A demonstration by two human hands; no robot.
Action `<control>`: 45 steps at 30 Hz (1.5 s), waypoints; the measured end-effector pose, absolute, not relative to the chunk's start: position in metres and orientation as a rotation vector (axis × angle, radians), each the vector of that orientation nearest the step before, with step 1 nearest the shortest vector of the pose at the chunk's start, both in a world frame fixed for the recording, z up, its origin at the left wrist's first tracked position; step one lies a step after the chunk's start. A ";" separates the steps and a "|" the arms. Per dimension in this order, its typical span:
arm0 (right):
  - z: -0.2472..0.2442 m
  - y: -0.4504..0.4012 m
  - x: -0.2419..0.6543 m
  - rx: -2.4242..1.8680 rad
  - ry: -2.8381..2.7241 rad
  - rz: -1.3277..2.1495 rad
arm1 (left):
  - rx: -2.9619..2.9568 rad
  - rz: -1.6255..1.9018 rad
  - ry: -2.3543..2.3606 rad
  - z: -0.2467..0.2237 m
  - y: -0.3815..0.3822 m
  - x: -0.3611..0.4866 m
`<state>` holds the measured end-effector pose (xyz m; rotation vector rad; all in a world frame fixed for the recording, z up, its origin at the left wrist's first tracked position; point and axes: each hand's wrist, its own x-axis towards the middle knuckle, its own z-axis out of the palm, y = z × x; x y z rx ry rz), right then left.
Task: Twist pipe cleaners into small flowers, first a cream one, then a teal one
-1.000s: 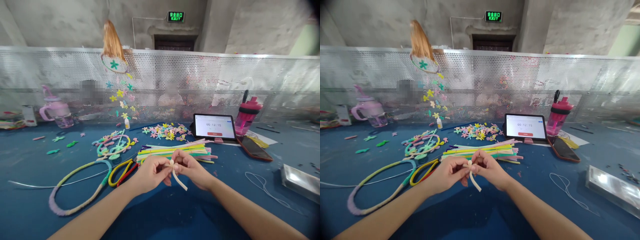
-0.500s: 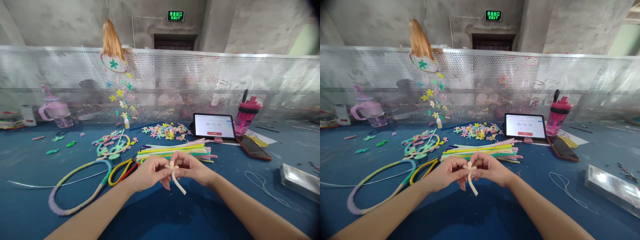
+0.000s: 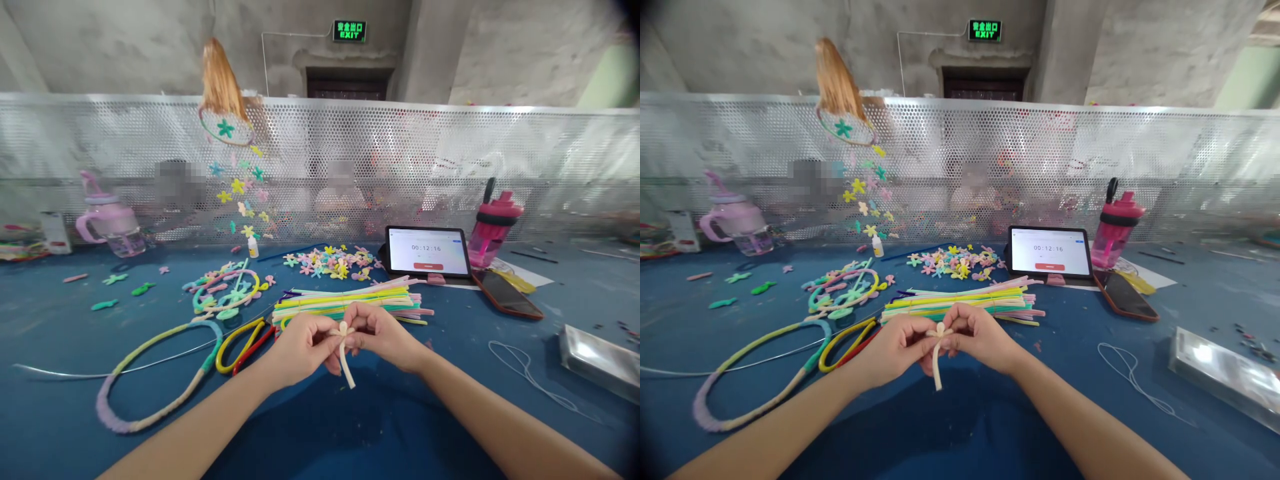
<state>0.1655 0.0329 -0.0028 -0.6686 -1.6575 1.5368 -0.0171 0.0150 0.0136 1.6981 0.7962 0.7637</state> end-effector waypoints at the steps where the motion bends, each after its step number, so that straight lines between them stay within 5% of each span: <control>1: -0.003 0.033 0.165 -0.673 -1.661 1.523 | 1.708 0.775 0.803 0.013 0.015 -0.017; 22: -0.009 0.035 0.161 -0.762 -1.781 1.274 | 1.528 0.742 0.841 0.009 0.020 -0.017; 34: -0.010 0.036 0.163 -0.879 -1.873 0.849 | 1.352 0.794 0.817 0.011 0.018 -0.011; 45: -0.013 0.036 0.162 -0.819 -1.757 1.026 | 1.309 0.846 0.782 0.008 0.017 -0.010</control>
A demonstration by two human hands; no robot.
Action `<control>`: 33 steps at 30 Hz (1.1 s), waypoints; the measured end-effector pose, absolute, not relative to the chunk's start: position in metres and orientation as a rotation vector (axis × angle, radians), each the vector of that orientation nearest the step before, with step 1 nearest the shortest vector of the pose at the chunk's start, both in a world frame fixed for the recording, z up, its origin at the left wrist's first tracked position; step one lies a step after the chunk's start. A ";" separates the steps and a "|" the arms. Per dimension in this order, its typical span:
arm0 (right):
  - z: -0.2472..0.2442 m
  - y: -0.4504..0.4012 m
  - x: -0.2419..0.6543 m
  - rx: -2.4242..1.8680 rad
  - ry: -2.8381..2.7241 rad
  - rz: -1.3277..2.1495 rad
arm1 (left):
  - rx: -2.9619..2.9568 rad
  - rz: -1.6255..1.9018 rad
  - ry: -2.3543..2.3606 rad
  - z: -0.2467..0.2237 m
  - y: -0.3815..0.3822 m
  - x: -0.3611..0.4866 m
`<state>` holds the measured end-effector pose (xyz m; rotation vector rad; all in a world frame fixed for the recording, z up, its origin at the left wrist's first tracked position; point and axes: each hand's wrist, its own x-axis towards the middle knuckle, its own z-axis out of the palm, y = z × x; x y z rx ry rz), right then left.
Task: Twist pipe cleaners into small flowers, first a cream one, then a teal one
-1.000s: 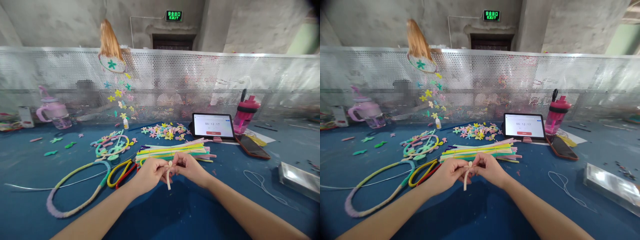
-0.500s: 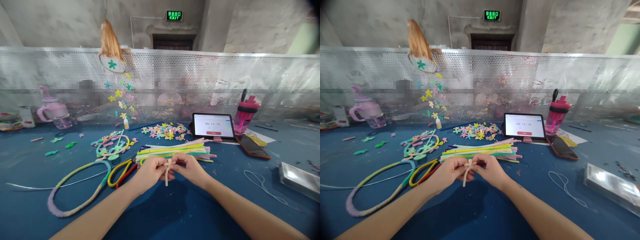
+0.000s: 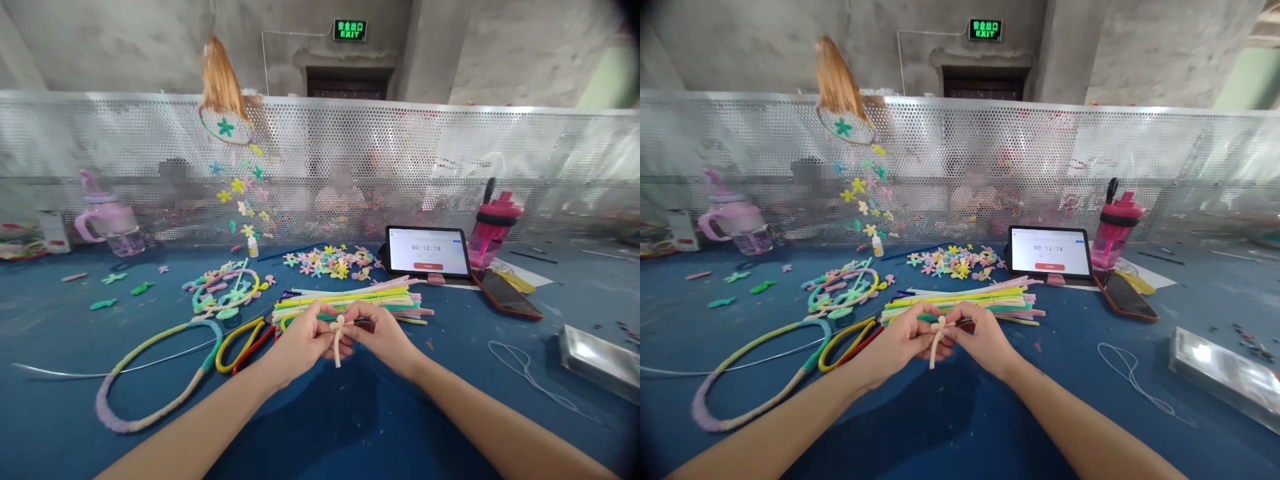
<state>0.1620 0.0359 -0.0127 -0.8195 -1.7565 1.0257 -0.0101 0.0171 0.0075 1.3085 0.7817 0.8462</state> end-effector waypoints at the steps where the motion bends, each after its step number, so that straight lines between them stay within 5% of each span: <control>1: -0.013 0.036 0.162 -0.827 -1.736 1.066 | 1.312 0.851 0.771 0.008 0.017 -0.010; 15: -0.006 0.034 0.163 -0.698 -1.415 1.399 | 1.584 0.714 0.705 0.016 0.019 -0.023; 26: -0.006 0.033 0.160 -0.716 -1.338 1.408 | 2.397 1.047 1.059 0.011 0.015 -0.024; 33: -0.002 0.028 0.157 -0.677 -1.279 1.499 | 1.853 1.050 0.928 0.011 0.019 -0.019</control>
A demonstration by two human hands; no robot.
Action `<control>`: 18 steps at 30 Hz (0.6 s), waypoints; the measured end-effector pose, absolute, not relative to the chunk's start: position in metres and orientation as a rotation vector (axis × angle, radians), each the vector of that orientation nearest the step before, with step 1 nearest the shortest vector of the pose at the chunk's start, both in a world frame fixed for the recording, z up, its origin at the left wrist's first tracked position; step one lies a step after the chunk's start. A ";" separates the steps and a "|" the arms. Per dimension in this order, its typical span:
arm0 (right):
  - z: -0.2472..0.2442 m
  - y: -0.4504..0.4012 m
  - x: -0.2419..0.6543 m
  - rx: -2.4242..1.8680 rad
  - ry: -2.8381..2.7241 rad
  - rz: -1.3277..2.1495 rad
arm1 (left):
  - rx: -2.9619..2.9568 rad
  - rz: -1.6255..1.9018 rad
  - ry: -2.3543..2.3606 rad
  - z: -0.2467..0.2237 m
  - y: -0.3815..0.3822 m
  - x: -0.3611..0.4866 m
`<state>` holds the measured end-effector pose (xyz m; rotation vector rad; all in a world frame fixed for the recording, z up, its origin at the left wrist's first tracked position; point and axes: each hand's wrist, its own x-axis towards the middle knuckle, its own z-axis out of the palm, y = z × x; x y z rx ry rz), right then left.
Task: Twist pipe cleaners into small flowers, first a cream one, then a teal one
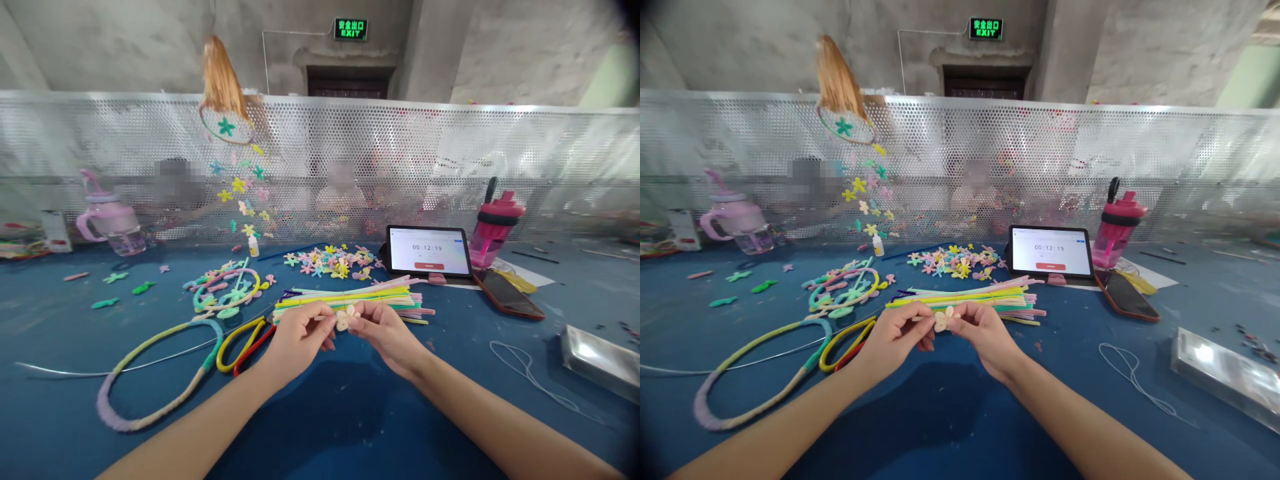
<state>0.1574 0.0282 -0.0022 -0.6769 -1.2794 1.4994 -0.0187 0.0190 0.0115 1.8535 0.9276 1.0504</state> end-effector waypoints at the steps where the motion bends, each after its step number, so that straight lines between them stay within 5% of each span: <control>1: -0.002 0.028 0.157 -0.669 -1.270 1.518 | 1.755 1.042 0.899 0.011 0.020 -0.018; 12: -0.001 0.019 0.149 -0.583 -1.197 1.643 | 1.279 0.942 0.786 0.002 0.020 -0.012; 18: -0.003 0.022 0.152 -0.652 -1.216 1.613 | 1.615 0.973 0.907 0.002 0.030 -0.018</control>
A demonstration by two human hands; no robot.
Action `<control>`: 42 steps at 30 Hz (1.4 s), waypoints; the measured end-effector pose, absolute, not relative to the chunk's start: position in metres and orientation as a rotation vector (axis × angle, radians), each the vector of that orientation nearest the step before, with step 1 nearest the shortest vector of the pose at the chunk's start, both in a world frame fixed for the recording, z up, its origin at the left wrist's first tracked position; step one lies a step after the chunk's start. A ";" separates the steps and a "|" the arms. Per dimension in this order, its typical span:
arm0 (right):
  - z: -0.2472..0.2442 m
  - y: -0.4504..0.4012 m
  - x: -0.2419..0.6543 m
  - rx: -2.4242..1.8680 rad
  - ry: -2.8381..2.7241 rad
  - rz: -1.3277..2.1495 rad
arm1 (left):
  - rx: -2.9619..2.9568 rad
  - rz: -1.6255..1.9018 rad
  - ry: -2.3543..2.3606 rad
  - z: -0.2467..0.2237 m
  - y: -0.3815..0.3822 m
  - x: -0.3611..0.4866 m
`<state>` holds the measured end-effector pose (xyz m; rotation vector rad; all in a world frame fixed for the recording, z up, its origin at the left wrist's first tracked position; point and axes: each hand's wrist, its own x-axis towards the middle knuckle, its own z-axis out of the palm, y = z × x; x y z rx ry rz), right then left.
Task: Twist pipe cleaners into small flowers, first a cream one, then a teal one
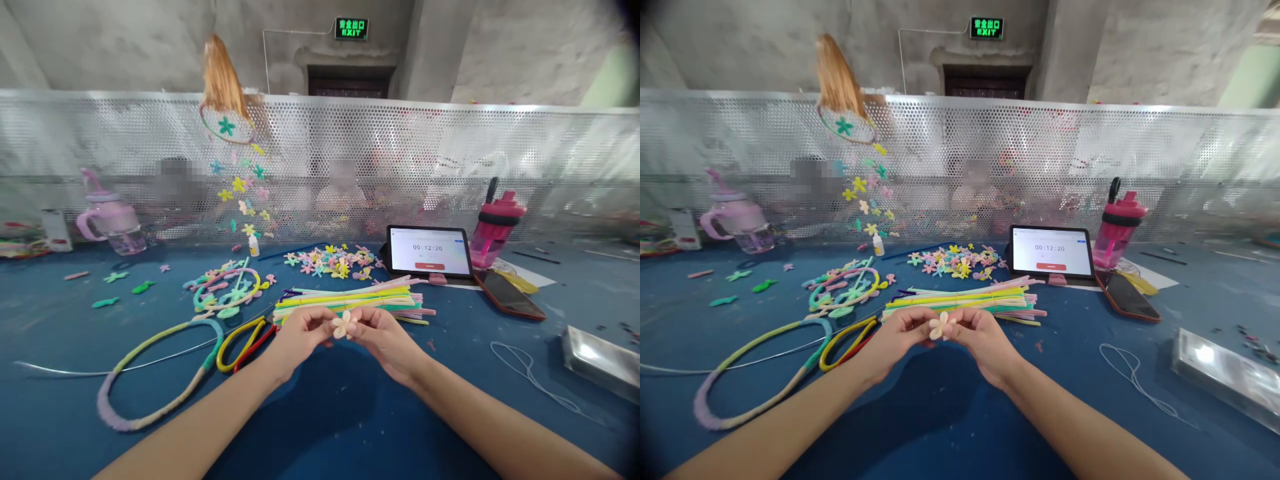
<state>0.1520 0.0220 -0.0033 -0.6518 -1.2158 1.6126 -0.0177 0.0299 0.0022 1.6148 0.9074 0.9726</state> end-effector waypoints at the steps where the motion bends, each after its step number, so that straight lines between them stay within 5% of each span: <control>1: -0.004 0.023 0.152 -0.677 -1.227 1.587 | 1.760 1.054 0.953 0.004 0.031 -0.019; 6: -0.009 0.027 0.154 -0.724 -1.267 1.476 | 2.244 1.339 1.149 0.013 0.026 -0.024; 16: -0.005 0.023 0.152 -0.749 -1.317 1.426 | 1.769 1.036 0.957 0.006 0.025 -0.018; 42: -0.008 0.023 0.151 -0.840 -1.344 1.365 | 1.408 0.948 0.858 0.014 0.026 -0.021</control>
